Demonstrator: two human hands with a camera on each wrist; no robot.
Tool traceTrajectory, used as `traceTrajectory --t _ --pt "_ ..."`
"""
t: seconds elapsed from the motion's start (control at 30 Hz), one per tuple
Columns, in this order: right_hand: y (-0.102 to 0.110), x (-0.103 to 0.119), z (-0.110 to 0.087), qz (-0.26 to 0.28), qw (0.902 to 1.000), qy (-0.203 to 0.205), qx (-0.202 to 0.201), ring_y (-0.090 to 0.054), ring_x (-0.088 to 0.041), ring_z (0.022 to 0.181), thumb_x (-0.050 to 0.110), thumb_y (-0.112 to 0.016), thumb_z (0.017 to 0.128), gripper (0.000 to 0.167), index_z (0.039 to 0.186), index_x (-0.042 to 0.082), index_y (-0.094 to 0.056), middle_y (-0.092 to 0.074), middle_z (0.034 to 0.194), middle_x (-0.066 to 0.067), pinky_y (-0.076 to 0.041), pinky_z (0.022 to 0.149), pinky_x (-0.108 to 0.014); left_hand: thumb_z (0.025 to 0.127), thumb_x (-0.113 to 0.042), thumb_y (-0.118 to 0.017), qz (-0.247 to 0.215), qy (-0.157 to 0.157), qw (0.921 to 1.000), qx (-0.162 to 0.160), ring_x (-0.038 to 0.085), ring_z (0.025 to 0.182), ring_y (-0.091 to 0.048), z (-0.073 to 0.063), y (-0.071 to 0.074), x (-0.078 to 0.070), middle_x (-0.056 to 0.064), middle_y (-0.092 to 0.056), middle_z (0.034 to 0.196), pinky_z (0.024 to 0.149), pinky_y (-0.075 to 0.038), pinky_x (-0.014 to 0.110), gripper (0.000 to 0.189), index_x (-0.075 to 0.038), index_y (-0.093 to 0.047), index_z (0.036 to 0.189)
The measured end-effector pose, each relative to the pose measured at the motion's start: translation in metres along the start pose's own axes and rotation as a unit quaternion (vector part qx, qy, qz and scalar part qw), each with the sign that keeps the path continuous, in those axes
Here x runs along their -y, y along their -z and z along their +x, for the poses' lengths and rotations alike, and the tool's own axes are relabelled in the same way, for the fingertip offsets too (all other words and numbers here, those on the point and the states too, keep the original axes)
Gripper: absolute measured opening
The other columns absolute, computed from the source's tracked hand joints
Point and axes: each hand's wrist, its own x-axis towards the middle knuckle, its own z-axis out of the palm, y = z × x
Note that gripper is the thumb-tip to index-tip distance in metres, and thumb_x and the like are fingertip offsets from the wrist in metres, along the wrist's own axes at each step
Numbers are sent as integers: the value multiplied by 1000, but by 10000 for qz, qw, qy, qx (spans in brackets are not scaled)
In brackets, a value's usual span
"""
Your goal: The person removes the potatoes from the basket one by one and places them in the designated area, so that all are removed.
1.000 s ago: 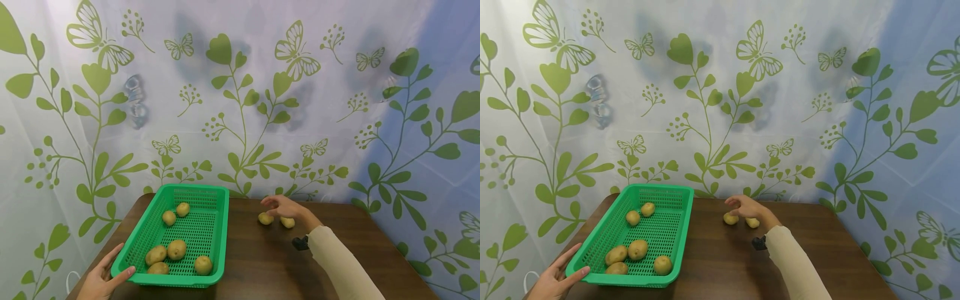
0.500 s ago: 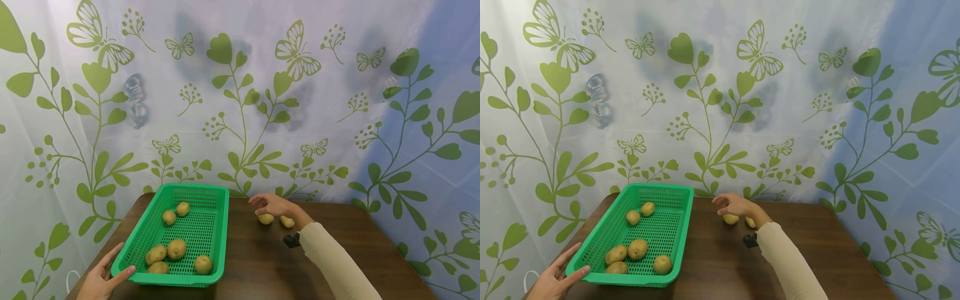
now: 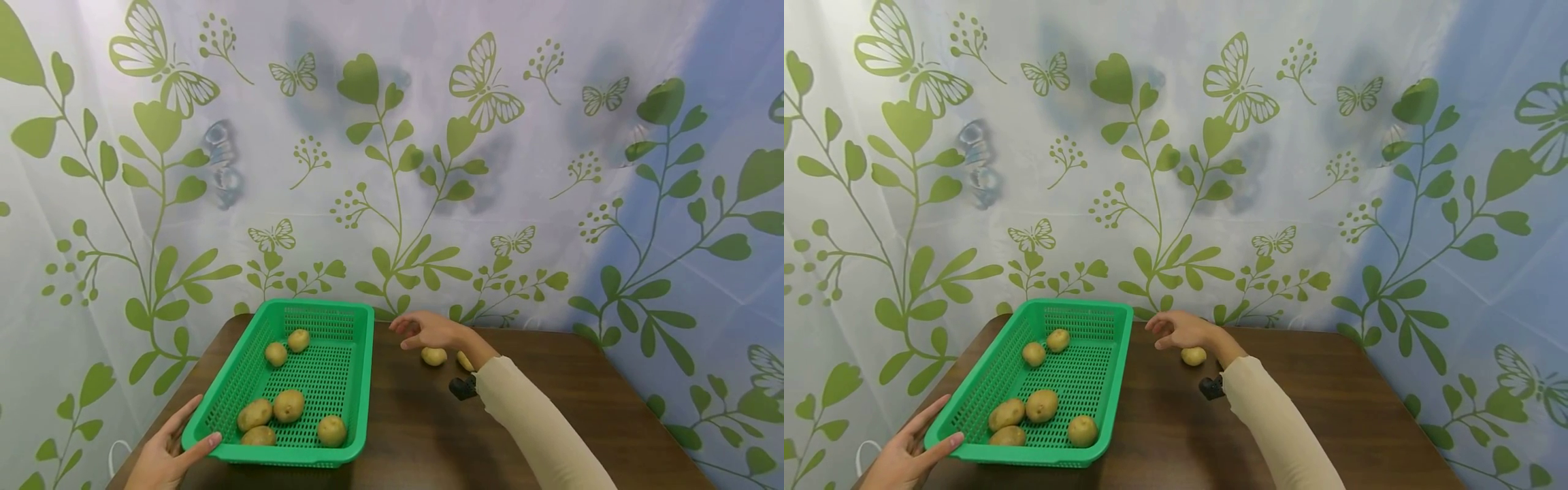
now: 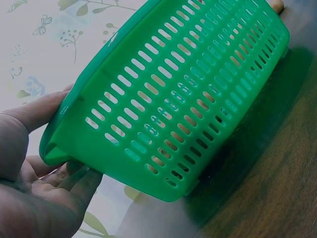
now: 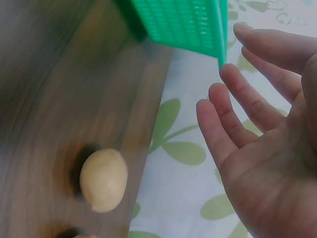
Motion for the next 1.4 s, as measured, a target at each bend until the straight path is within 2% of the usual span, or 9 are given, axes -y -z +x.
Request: traceTrajectory --t 0.13,0.27,0.37,0.57,0.83,1.0,1.13,1.27,1.4 --pt "-1 9 6 -26 10000 -14 -2 -56 -28 126 16 -68 103 39 141 13 -61 -59 137 -4 -48 104 -47 103 -18 -68 -29 0 10000 49 -8 102 -60 0 0 -1 21 -21 159 88 -58 29 91 -3 -4 166" --pt "-3 19 13 28 10000 46 61 -55 -28 127 15 -67 103 40 143 14 -60 -58 137 -2 -50 101 -43 104 -18 -67 -33 -34 9999 107 -11 101 -58 0 1 -3 24 -15 163 88 -57 27 90 -3 -3 166" --pt "-4 26 20 34 9997 195 160 -57 -30 124 14 -67 103 42 144 10 -59 -59 137 -5 -52 97 -41 104 -19 -67 31 -34 9999 133 -15 100 -55 0 2 -5 27 -12 165 87 -57 24 91 -3 -3 166" --pt "-8 40 32 -13 9978 516 424 -61 -27 118 15 -67 103 40 142 10 -60 -59 139 -13 -54 92 -37 104 -20 -67 126 -19 9998 149 -18 99 -52 1 2 -6 30 -7 167 85 -56 21 91 -3 -3 166" --pt "-18 59 48 -78 9962 526 691 -62 -19 117 19 -68 102 39 140 18 -62 -60 129 5 -55 89 -33 104 -19 -67 -12 -9 9999 125 -13 100 -57 1 1 -4 27 -13 164 87 -57 25 91 -2 -2 166" --pt "-25 74 59 -288 9935 591 928 -59 -25 122 20 -69 102 39 140 17 -62 -60 132 -2 -54 90 -31 103 -17 -68 -58 -27 10000 61 -8 101 -60 1 1 -1 26 -20 161 88 -58 29 91 -1 -4 166" --pt "-30 84 68 -504 9901 705 1107 -61 -23 120 22 -71 101 41 141 17 -62 -59 135 -9 -53 91 -29 103 -16 -69 -17 -57 10000 39 -5 102 -62 1 1 0 24 -29 156 87 -58 30 91 0 -5 166" --pt "-35 93 76 -594 9874 787 1241 -63 -15 114 19 -71 101 40 140 16 -62 -62 131 -4 -54 89 -27 102 -16 -69 35 -33 10000 21 -3 101 -63 1 2 0 24 -34 154 86 -59 31 91 0 -5 165" --pt "-40 103 81 -610 9852 783 1399 -65 -14 113 16 -71 101 40 140 15 -63 -63 126 1 -54 88 -26 103 -17 -69 76 -2 10000 40 -5 101 -62 0 2 -1 27 -29 157 86 -58 30 92 -1 -4 166"
